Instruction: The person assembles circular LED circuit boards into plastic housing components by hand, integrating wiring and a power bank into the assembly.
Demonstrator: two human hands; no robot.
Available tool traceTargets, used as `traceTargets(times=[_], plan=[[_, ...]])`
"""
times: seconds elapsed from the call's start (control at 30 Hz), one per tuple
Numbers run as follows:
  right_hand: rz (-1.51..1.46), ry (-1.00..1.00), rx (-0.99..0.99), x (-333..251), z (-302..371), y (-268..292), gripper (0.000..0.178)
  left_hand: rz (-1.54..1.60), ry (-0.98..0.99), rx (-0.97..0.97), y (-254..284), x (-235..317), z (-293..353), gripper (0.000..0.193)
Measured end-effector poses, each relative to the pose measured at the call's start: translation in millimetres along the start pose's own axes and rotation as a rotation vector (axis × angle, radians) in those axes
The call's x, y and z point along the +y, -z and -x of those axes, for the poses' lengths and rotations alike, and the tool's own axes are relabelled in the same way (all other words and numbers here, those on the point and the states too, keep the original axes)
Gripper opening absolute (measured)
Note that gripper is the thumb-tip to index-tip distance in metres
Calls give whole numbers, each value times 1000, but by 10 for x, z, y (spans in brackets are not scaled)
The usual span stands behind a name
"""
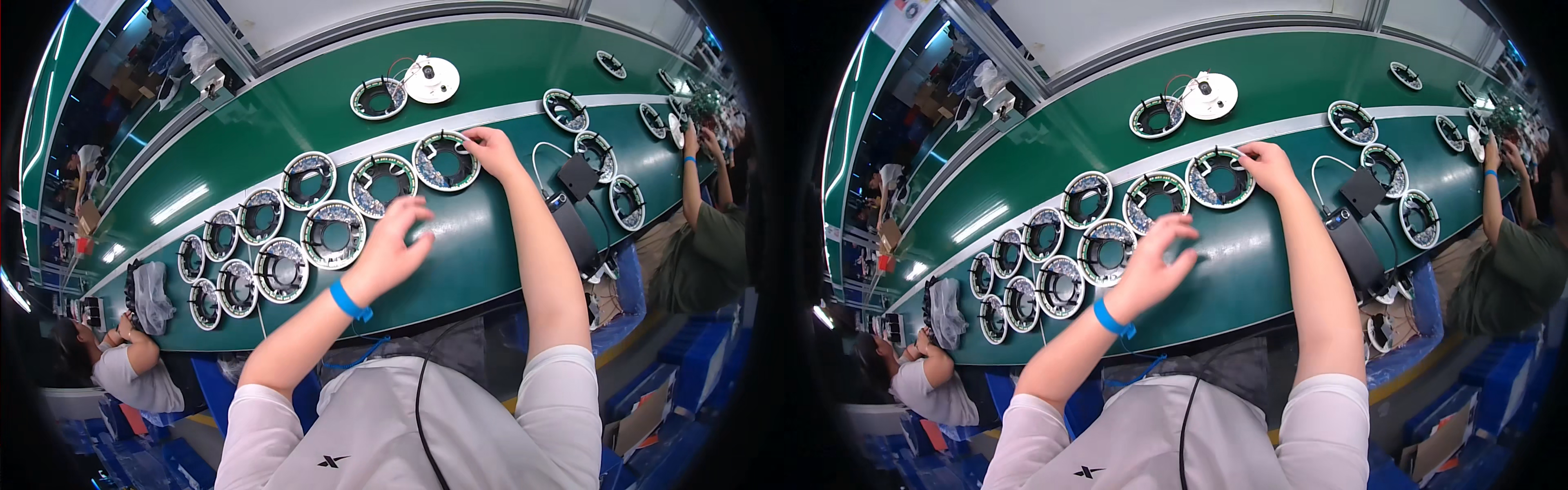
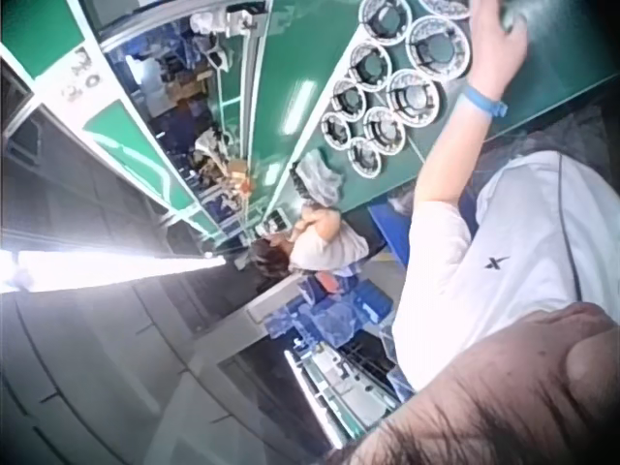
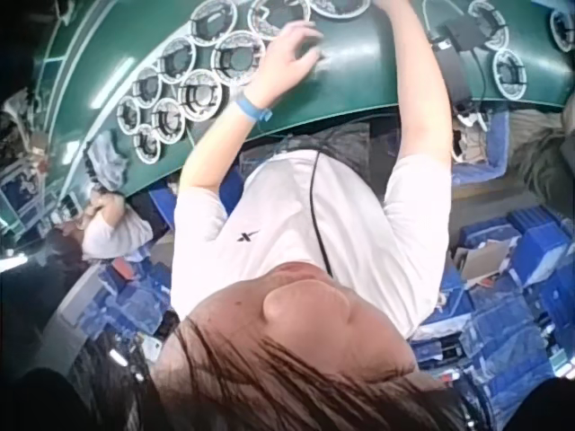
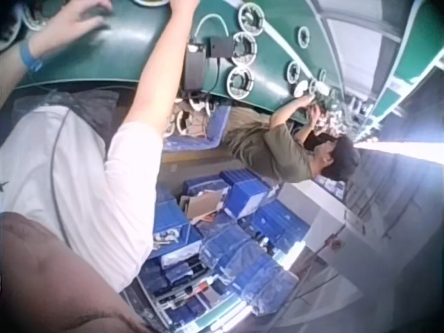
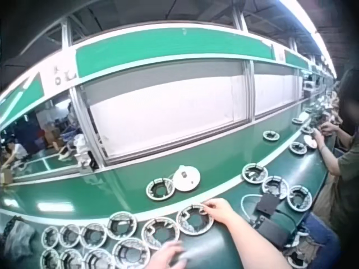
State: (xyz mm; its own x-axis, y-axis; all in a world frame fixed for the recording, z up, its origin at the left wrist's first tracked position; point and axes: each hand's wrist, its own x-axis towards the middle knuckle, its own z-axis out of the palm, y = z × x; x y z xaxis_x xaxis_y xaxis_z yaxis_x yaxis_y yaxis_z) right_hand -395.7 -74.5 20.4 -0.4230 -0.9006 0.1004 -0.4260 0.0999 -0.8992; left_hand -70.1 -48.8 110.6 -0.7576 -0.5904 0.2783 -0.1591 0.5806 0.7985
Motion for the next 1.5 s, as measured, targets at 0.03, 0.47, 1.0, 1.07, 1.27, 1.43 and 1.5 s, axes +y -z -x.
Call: traceTargets(times=[0.03,0.47,1.0,1.07,1.27,1.43,1.5], plan=[[26,-26,2,-18,115,32,22,16,10,-33,-36,70,177,25],[-182,-440,-47,-911,2257,96,26,-150,56,124,-302,73,1275,63],[99,131,68,-574,1839,-396,16,-459,-128,-415,95,-117,562,36],[102,118,72,-631,1868,-405,15,-465,-132,-452,103,-143,529,33],[102,142,90,-616,1833,-427,14,-542,-162,-556,149,-98,393,19],[91,142,65,-631,1855,-458,15,-666,-203,-623,99,-130,394,20],[142,127,75,-619,1873,-471,15,-560,-278,-552,175,-139,430,19]])
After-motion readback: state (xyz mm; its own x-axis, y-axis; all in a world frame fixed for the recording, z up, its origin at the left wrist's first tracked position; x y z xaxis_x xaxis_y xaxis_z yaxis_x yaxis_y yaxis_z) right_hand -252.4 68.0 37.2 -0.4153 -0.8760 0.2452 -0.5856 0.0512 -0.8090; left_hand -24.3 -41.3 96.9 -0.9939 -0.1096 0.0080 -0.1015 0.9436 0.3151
